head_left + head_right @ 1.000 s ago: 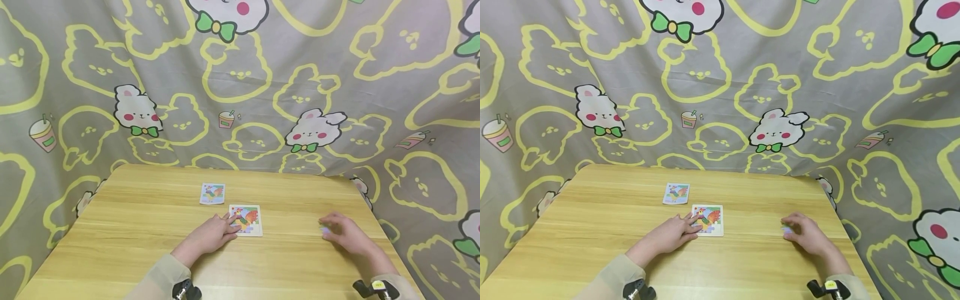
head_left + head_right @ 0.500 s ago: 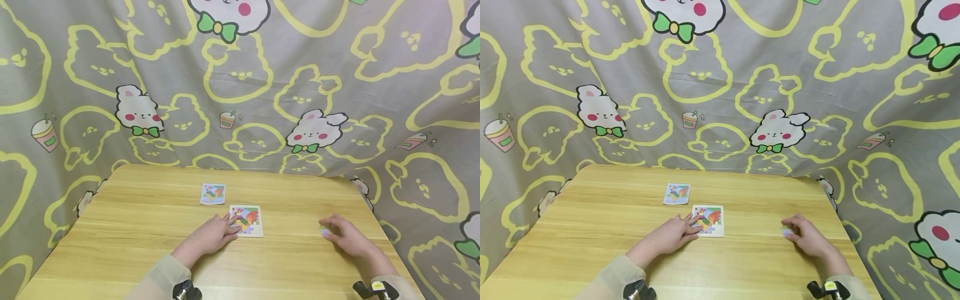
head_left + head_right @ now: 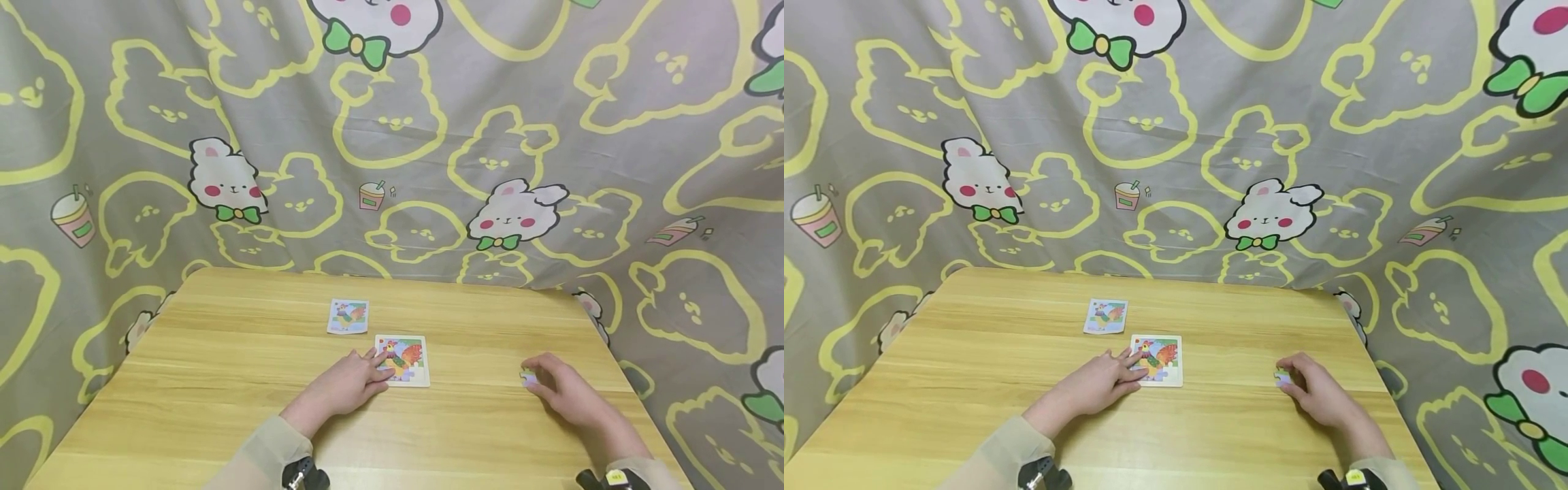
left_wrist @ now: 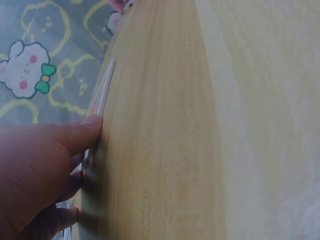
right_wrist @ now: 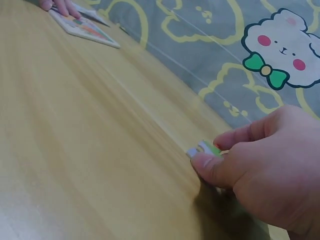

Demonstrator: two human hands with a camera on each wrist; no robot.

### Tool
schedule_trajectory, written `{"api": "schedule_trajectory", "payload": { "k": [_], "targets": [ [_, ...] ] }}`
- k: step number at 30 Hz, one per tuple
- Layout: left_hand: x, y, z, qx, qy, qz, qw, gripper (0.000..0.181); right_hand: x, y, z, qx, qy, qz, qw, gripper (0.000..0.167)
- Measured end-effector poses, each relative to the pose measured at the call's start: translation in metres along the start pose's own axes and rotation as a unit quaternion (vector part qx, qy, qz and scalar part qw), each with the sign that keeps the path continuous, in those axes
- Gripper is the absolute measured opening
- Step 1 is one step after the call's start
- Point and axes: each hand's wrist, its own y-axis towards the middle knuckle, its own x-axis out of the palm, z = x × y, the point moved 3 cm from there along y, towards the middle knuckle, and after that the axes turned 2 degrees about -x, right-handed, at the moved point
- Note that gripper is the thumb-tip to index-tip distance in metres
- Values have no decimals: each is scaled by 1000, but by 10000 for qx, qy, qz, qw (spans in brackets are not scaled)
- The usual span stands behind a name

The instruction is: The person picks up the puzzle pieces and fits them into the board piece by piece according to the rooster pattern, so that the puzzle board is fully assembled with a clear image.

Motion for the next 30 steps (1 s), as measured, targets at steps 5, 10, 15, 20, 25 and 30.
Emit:
{"api": "schedule_trajectory", "payload": {
  "k": [5,10,15,20,25,30],
  "targets": [
    [0,0,-1,23,-6,5,10000,37,4,-1,0,-318,-124,41,9994,35],
    [-1,0,0,46,26,4,10000,37,7,0,3,-367,-228,64,9990,34],
    [-2,-1,2,74,317,5,9995,37,6,1,1,-445,-458,86,9979,33],
    [-3,1,5,134,760,28,9970,37,4,3,-2,-336,-577,-7,9978,34],
    [-3,4,10,202,1212,67,9924,39,5,4,-4,-152,-595,-26,9981,35],
    [-2,8,14,277,1156,136,9928,42,7,9,-13,-282,-384,112,9988,37]
  ]
}}
